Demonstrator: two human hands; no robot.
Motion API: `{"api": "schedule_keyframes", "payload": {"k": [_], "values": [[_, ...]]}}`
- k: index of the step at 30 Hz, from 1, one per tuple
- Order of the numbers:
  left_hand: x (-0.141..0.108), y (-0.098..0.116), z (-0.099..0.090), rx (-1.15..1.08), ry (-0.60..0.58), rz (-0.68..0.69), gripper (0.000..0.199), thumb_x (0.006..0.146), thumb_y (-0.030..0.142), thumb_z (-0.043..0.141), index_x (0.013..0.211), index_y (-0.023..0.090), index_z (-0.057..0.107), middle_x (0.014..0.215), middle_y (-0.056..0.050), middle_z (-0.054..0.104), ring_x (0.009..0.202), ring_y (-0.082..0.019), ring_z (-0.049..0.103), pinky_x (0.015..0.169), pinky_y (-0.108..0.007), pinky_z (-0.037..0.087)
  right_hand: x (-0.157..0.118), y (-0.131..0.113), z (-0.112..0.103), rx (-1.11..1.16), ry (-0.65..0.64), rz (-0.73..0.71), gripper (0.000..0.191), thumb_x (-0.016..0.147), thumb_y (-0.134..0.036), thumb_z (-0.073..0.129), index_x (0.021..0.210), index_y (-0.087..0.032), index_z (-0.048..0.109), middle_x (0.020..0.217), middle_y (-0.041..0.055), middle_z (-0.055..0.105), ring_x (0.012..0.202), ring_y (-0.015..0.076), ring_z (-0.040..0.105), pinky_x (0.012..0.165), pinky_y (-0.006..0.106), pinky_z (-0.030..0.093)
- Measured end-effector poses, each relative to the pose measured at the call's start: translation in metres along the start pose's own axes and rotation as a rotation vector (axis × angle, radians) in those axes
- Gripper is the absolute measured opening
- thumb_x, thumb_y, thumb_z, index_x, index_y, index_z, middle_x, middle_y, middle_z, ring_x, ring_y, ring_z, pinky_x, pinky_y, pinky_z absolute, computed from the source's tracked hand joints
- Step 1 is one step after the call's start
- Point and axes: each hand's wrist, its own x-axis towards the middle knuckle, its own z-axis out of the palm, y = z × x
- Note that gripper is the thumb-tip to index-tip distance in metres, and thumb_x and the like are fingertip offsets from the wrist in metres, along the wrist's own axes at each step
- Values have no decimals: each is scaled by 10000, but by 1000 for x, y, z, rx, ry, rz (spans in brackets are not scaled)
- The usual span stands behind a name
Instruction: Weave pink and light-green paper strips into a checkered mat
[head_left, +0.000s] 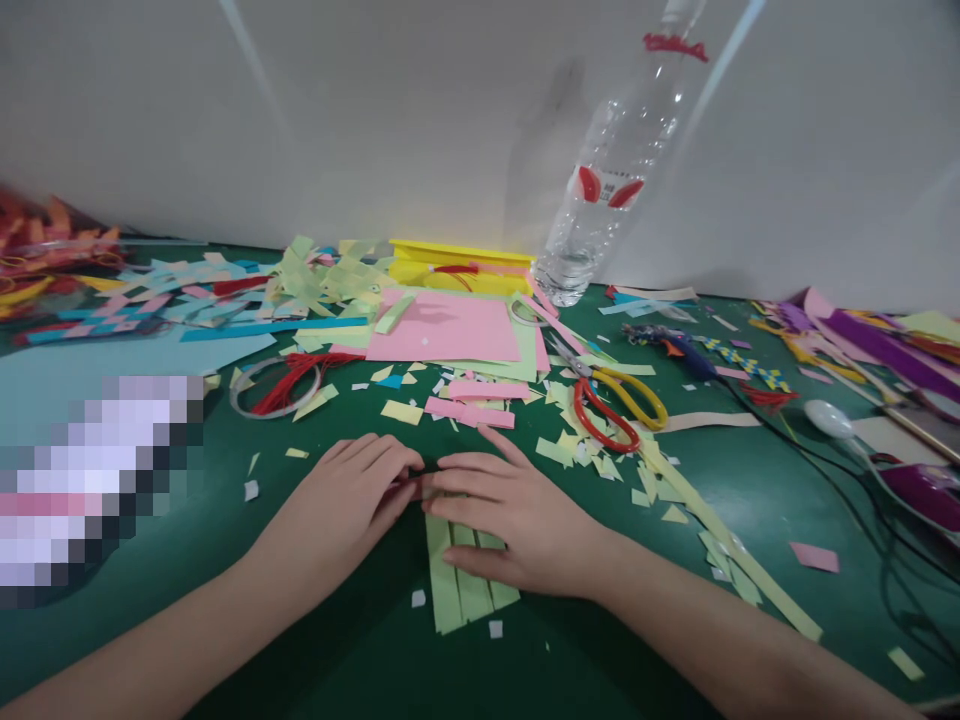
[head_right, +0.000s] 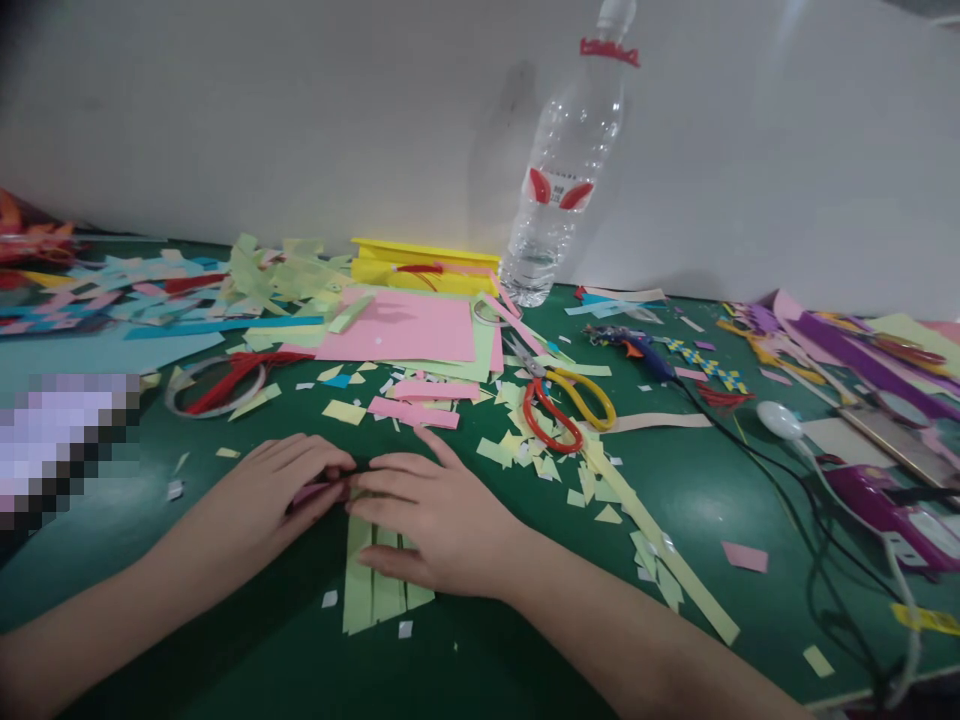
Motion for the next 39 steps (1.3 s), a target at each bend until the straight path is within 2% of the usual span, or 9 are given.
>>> {"api": "schedule_keyframes", "payload": {"k": [4,12,15,19,22,25,30,36,39], "values": [[1,-1,-1,-32,-17,-3,175,943,277,397,930,211,558,914,-16,607,845,-203,547,747,-347,373,-2,3,1,-62,-66,-35,326,942,-391,456,1171,-193,578,1312,4,569,1319,162,380,1171,422,-55],[1,2,-3,52,26,84,257,961,268,354,874,202,587,879,-17,608,806,-191,552,721,-330,377,-4,3,-3,-63,-74,-28,316,936,-399,467,1158,-205,584,1311,4,570,1306,160,399,1174,437,-20],[0,2,-2,129,64,151,275,967,240,340,889,196,600,895,-30,617,822,-202,553,747,-351,384,-6,5,-4,-44,-24,-46,286,926,-388,495,1112,-202,607,1284,4,593,1280,156,430,1175,423,1],[-2,2,0,206,139,284,304,961,145,315,940,189,615,963,-44,634,893,-205,563,805,-370,385,-8,12,-5,-2,176,-30,205,914,-318,530,1051,-211,639,1118,-22,683,1131,123,541,1147,363,178],[-3,3,2,245,180,343,327,940,86,316,996,192,620,980,-49,645,916,-201,567,836,-374,380,-9,19,-6,-16,237,17,147,896,-272,559,966,-211,672,986,-22,707,994,123,588,1075,347,301],[-4,2,4,280,203,367,338,914,55,335,1025,192,623,988,-48,657,922,-203,567,870,-383,368,-9,25,-6,-47,194,29,125,870,-275,595,910,-199,686,931,-10,698,939,138,592,1041,361,328],[-6,2,4,310,195,404,301,896,60,380,1022,172,629,1022,-52,663,951,-216,570,913,-395,337,-9,26,-9,-22,128,53,126,856,-278,613,934,-207,684,954,-9,691,947,143,592,1059,389,287],[-3,12,1,376,204,418,293,937,122,366,1006,141,650,936,-61,685,861,-224,593,857,-411,354,-9,25,-15,17,42,72,140,859,-323,610,931,-233,691,1017,2,682,1014,161,576,1079,426,240],[-1,17,-1,395,225,419,296,949,166,365,976,149,659,885,-54,688,818,-216,597,834,-405,366,-9,24,-16,39,52,93,155,860,-329,608,951,-229,685,998,12,678,999,168,575,1053,422,282]]}}
